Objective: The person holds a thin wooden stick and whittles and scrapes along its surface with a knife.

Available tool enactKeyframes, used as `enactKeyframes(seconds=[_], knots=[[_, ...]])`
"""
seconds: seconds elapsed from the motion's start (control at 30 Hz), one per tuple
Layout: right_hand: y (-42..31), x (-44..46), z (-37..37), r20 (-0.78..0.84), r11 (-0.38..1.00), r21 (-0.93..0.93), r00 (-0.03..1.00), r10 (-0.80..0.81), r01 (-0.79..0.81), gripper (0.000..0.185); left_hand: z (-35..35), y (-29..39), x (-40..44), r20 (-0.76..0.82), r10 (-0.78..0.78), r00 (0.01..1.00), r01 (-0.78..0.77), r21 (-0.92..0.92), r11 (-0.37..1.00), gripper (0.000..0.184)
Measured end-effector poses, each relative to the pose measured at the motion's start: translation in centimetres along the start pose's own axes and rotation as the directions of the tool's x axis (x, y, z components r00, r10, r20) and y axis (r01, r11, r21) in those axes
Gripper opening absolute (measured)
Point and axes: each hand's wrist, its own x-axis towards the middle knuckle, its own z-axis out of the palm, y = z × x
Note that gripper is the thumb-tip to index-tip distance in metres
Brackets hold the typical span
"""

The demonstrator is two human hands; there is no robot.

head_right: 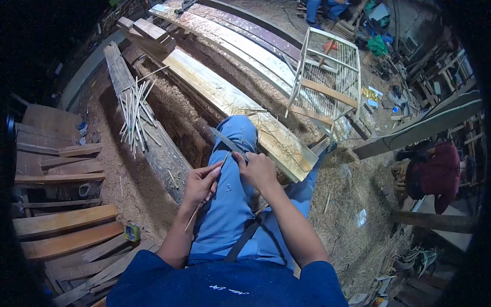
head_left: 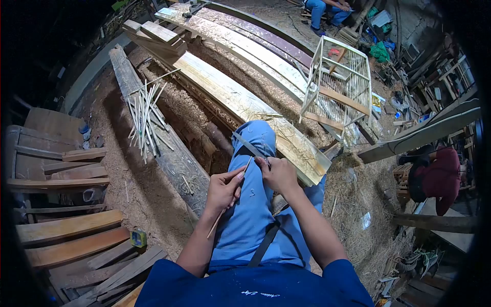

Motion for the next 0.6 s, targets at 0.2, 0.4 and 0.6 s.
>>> enactKeyframes(seconds=[0.2,0.4,0.6], knots=[[-1.3,-1.3,-1.9,0.135,0.998,0.012,0.989,-0.061,0.06,0.056,0.7,0.7,0.1,-0.045,-0.001,0.999,0.003,0.056,0.998,0.031],[-1.1,-1.2,-1.3,0.074,0.999,-0.028,0.997,-0.033,0.035,0.059,0.5,0.2,0.6,-0.014,0.028,1.0,-0.028,0.057,0.998,0.03],[-1.3,-0.2,-1.2,0.046,0.998,-0.031,0.998,0.05,-0.049,0.057,0.6,0.2,-0.5,-0.04,0.035,0.999,-0.035,0.015,0.999,0.029]])
